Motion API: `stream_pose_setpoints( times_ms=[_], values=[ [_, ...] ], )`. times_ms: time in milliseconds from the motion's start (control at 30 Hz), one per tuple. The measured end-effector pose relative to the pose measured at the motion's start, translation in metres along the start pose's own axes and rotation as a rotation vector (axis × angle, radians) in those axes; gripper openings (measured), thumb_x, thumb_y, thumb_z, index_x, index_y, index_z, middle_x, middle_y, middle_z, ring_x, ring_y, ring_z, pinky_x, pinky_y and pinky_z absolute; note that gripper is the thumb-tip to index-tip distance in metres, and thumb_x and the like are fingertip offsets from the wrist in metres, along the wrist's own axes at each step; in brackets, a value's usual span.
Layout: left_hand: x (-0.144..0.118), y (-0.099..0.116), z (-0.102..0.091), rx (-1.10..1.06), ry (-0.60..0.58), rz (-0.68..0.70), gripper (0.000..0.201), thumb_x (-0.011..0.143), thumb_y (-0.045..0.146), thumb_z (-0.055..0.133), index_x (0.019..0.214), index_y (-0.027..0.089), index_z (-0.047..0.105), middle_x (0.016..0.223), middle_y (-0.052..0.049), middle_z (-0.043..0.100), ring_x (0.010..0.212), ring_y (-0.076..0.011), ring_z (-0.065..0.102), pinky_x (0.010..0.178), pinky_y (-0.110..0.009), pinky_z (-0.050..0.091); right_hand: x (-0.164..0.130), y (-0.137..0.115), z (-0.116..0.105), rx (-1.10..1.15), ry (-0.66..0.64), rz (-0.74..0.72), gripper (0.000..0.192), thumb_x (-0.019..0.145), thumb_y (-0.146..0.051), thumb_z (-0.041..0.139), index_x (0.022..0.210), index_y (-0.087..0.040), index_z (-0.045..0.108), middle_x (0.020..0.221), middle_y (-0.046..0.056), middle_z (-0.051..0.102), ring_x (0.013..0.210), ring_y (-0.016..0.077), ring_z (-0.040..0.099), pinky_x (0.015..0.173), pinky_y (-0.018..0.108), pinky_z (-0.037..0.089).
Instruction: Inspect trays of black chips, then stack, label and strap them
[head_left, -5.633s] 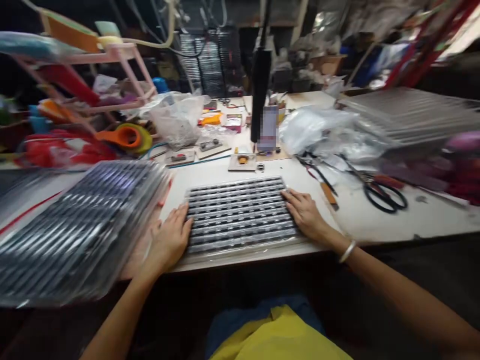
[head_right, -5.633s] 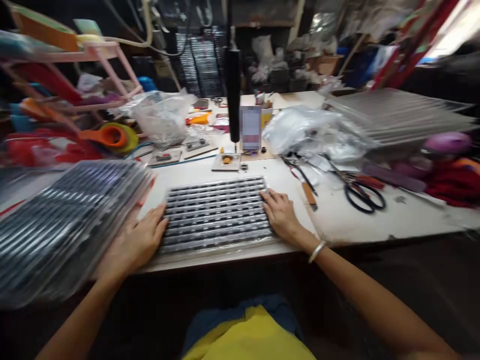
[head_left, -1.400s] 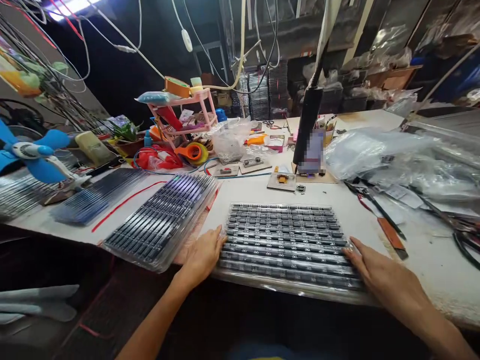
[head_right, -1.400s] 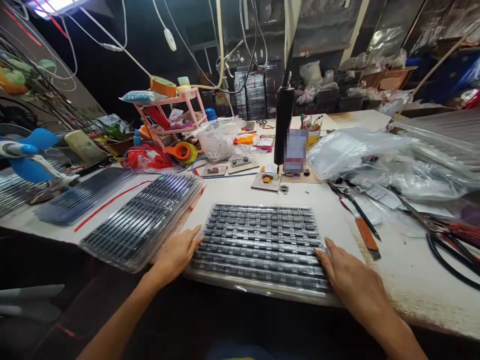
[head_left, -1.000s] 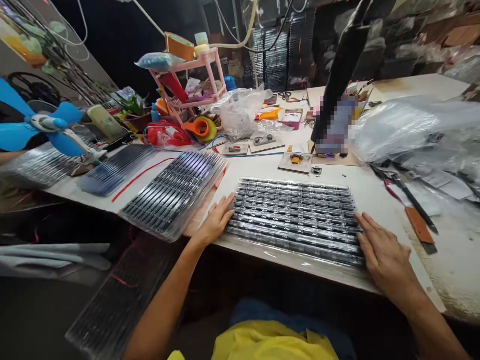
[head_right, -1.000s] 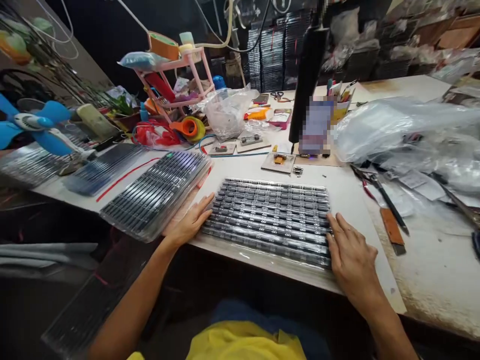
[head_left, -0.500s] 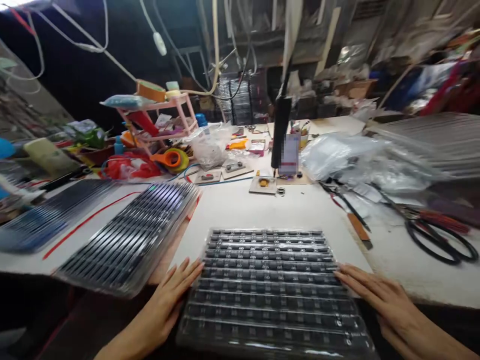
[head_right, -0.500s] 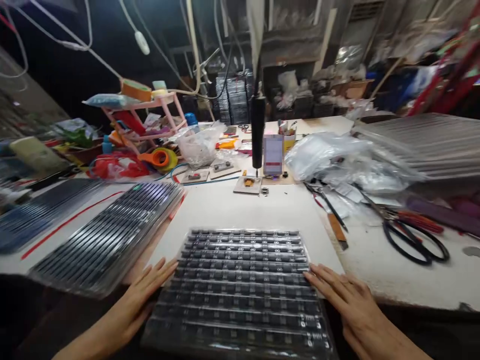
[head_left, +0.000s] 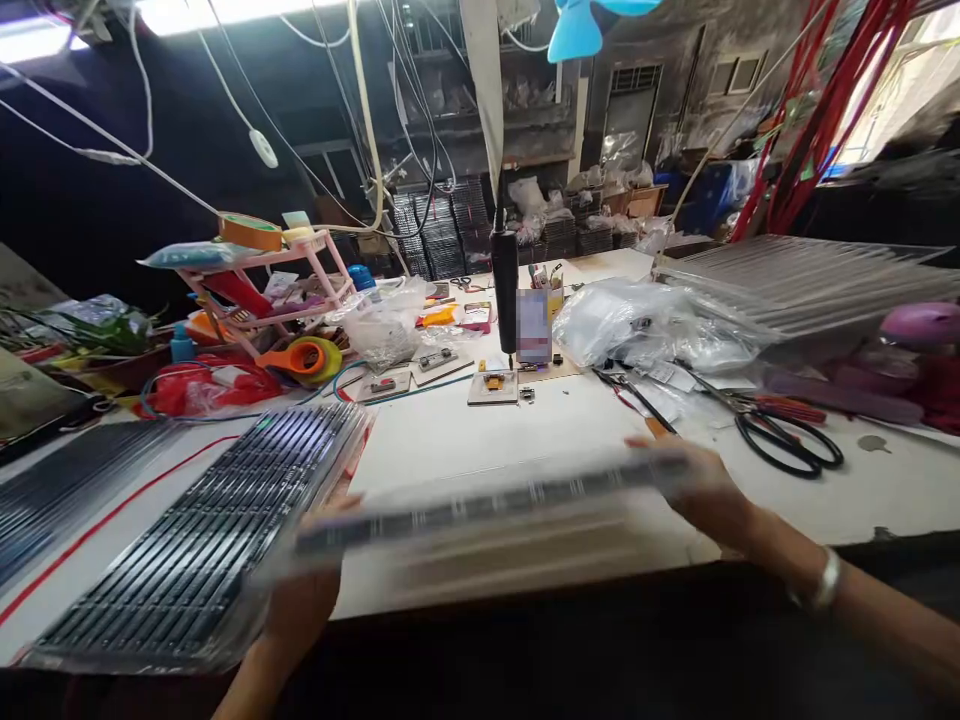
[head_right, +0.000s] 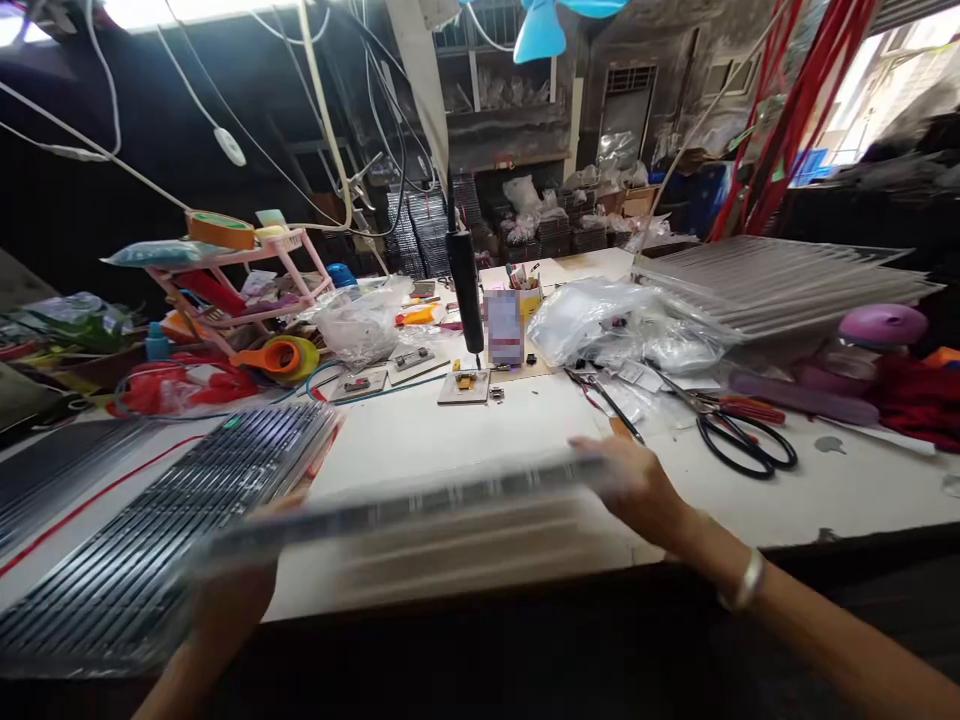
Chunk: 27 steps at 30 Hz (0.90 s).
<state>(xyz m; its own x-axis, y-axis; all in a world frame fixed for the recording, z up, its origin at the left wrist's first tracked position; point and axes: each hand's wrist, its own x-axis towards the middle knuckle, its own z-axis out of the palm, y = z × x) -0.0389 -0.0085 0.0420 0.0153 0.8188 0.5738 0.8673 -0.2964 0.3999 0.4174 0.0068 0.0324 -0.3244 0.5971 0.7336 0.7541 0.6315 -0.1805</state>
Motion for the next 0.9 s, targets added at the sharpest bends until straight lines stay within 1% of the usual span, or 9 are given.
stream_pose_setpoints(
  times_ms=[100,167,233,333,433,533,600,700,900],
  values=[
    [0.036,0.012,0.006,0.037,0.067,-0.184,0.055,0.090,0.056,0.026,0.075,0.017,0.061,0.057,-0.003,0.059,0.055,-0.0180,0.057,0.056,-0.029,0.046,0.037,-0.002,0.012,-0.070,0.063,0.259,0.043,0.097,-0.046,0.033,0.090,-0.014,0.062,0.059,0.004,0.060,0.050,0.0173,0.055,0.051,0.029,0.039],
    [0.048,0.014,0.014,0.059,0.018,-0.231,0.052,0.091,0.052,0.028,0.076,0.016,0.063,0.056,-0.003,0.059,0.054,-0.0174,0.055,0.054,-0.028,0.042,0.051,-0.008,0.023,-0.085,-0.088,0.449,0.047,0.097,-0.049,0.030,0.086,-0.015,0.061,0.056,0.002,0.057,0.048,0.0164,0.052,0.049,0.027,0.034],
    [0.052,0.011,0.024,0.078,-0.079,-0.265,0.049,0.088,0.051,0.034,0.067,0.017,0.063,0.055,-0.003,0.060,0.053,-0.0180,0.054,0.052,-0.027,0.040,0.054,-0.014,0.034,-0.114,-0.327,0.602,0.047,0.097,-0.049,0.032,0.077,-0.017,0.059,0.057,0.003,0.058,0.053,0.0172,0.055,0.051,0.027,0.031],
    [0.046,0.002,0.040,0.092,-0.230,-0.291,0.048,0.085,0.049,0.038,0.061,0.018,0.065,0.053,-0.005,0.061,0.052,-0.0197,0.056,0.052,-0.028,0.040,0.045,-0.020,0.048,-0.163,-0.546,0.715,0.041,0.097,-0.043,0.036,0.076,-0.017,0.060,0.065,0.007,0.064,0.062,0.0203,0.060,0.053,0.027,0.031],
    [0.028,-0.003,0.047,0.109,-0.312,-0.320,0.051,0.084,0.049,0.039,0.105,0.013,0.068,0.061,-0.005,0.065,0.060,-0.0225,0.061,0.057,-0.029,0.043,0.027,-0.023,0.054,-0.171,-0.604,0.734,0.038,0.097,-0.041,0.035,0.098,-0.013,0.062,0.073,0.010,0.068,0.068,0.0239,0.064,0.055,0.028,0.033],
    [0.007,-0.001,0.042,0.118,-0.389,-0.329,0.068,0.085,0.053,0.037,0.138,0.011,0.043,0.063,-0.003,0.065,0.064,-0.0245,0.062,0.063,-0.032,0.046,0.005,-0.027,0.053,-0.190,-0.624,0.733,0.046,0.097,-0.039,0.032,0.128,-0.010,0.051,0.082,0.011,0.070,0.077,0.0267,0.066,0.061,0.031,0.040],
    [-0.002,0.002,0.038,0.063,-0.410,-0.320,0.067,0.086,0.052,0.036,0.139,0.012,0.044,0.083,-0.008,0.071,0.081,-0.0272,0.065,0.075,-0.036,0.047,-0.004,-0.029,0.052,-0.228,-0.616,0.730,0.050,0.097,-0.039,0.029,0.134,-0.010,0.047,0.087,0.012,0.071,0.081,0.0283,0.067,0.065,0.033,0.044],
    [-0.004,0.002,0.039,-0.061,-0.375,-0.355,0.061,0.086,0.048,0.040,0.133,0.011,0.051,0.117,-0.016,0.064,0.109,-0.0314,0.058,0.093,-0.042,0.042,-0.007,-0.030,0.055,-0.327,-0.625,0.740,0.054,0.097,-0.042,0.026,0.133,-0.010,0.049,0.083,0.013,0.070,0.076,0.0308,0.067,0.065,0.038,0.047],
    [-0.005,-0.010,0.033,-0.211,-0.383,-0.369,0.053,0.088,0.043,0.045,0.132,0.014,0.052,0.109,-0.010,0.065,0.099,-0.0225,0.060,0.088,-0.035,0.046,-0.006,-0.025,0.064,-0.284,-0.470,0.562,0.060,0.096,-0.042,0.023,0.131,-0.003,0.051,0.100,0.017,0.063,0.092,0.0315,0.061,0.077,0.042,0.050]
  ],
)
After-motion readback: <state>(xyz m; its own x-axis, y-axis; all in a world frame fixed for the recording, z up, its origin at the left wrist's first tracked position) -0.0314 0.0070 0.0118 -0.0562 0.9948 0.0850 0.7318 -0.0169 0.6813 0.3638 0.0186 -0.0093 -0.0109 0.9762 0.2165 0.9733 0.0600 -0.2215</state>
